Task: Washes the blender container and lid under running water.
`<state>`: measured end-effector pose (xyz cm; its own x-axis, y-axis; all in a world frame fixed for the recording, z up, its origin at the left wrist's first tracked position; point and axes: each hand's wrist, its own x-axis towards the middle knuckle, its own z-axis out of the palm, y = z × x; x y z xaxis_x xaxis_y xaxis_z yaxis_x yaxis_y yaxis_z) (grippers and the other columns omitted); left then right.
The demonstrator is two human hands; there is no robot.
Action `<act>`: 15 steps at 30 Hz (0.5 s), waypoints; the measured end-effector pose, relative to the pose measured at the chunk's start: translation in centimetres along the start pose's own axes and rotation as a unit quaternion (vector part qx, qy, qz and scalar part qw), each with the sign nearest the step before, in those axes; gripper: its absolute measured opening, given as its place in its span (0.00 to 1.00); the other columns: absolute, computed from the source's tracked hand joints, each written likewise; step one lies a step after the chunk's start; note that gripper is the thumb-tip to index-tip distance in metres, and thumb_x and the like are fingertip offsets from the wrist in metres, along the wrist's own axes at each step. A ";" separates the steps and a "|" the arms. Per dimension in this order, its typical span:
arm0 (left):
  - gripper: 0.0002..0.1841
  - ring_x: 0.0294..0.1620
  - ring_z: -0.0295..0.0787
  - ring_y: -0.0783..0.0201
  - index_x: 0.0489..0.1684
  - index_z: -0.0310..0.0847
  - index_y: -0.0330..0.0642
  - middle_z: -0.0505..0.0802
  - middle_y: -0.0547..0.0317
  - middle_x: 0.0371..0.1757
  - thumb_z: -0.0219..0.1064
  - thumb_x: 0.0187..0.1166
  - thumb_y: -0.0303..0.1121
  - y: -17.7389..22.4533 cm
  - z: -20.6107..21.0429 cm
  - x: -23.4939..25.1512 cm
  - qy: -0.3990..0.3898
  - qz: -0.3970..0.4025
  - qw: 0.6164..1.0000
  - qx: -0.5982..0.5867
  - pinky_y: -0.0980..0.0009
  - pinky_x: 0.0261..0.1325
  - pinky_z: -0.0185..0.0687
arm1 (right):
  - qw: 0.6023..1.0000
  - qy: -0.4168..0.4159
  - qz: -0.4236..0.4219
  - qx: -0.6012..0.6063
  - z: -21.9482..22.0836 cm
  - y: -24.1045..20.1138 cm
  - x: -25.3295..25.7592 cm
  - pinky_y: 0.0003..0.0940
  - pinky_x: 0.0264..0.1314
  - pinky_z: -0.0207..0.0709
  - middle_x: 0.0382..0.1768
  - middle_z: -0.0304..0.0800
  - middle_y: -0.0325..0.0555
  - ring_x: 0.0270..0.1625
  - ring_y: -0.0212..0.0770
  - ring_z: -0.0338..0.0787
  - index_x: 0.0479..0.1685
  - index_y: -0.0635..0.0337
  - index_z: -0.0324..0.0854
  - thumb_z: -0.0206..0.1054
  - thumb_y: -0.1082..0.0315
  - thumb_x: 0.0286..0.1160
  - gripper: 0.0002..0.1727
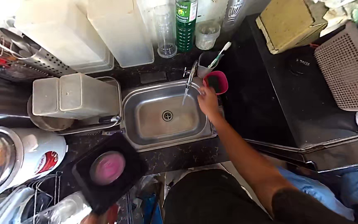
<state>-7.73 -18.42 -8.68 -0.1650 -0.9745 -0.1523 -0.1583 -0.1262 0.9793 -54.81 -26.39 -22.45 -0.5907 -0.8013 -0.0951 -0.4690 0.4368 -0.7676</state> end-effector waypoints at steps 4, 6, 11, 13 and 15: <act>0.37 0.19 0.78 0.80 0.15 0.79 0.58 0.80 0.78 0.15 0.47 0.74 0.79 -1.9 4.7 8.9 -0.102 0.027 0.969 0.223 0.74 0.25 0.77 | 0.971 -0.159 -0.132 0.118 -1.5 -5.6 -9.7 0.43 0.56 0.86 0.60 0.87 0.49 0.57 0.42 0.89 0.65 0.55 0.86 0.69 0.64 0.77 0.18; 0.46 0.21 0.81 0.65 0.13 0.78 0.46 0.80 0.63 0.15 0.37 0.74 0.81 -2.7 6.8 12.1 -0.188 0.065 0.918 0.342 0.56 0.29 0.79 | 0.944 -0.227 -0.238 0.013 -0.9 -8.2 -10.2 0.46 0.72 0.81 0.74 0.80 0.46 0.74 0.43 0.81 0.80 0.40 0.77 0.73 0.59 0.74 0.30; 0.47 0.24 0.83 0.55 0.11 0.75 0.44 0.80 0.56 0.15 0.30 0.79 0.77 -4.4 10.1 16.0 -0.268 0.154 0.868 0.388 0.48 0.32 0.79 | 0.921 -0.210 -0.301 -0.133 1.6 -8.7 -7.8 0.51 0.58 0.83 0.62 0.83 0.49 0.62 0.51 0.85 0.72 0.43 0.81 0.81 0.57 0.52 0.37; 0.48 0.24 0.84 0.56 0.12 0.77 0.44 0.82 0.56 0.15 0.28 0.78 0.78 -5.5 10.4 16.8 -0.269 0.156 0.876 0.369 0.49 0.33 0.80 | 0.925 -0.174 -0.303 -0.147 1.1 -8.4 -7.9 0.52 0.58 0.82 0.59 0.84 0.50 0.61 0.52 0.86 0.66 0.48 0.82 0.82 0.56 0.49 0.35; 0.50 0.23 0.83 0.59 0.14 0.78 0.44 0.81 0.58 0.15 0.25 0.76 0.80 -6.8 10.3 17.5 -0.252 0.127 0.897 0.340 0.51 0.32 0.80 | 0.948 -0.111 -0.274 -0.118 -0.1 -7.7 -8.5 0.52 0.61 0.84 0.63 0.84 0.53 0.64 0.52 0.86 0.66 0.51 0.83 0.83 0.56 0.48 0.36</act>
<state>-19.58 -32.74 -19.36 -0.6723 -0.7260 -0.1448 -0.5823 0.3979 0.7089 -46.24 -22.87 -15.61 -0.0756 -0.9893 0.1247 -0.8149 -0.0108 -0.5795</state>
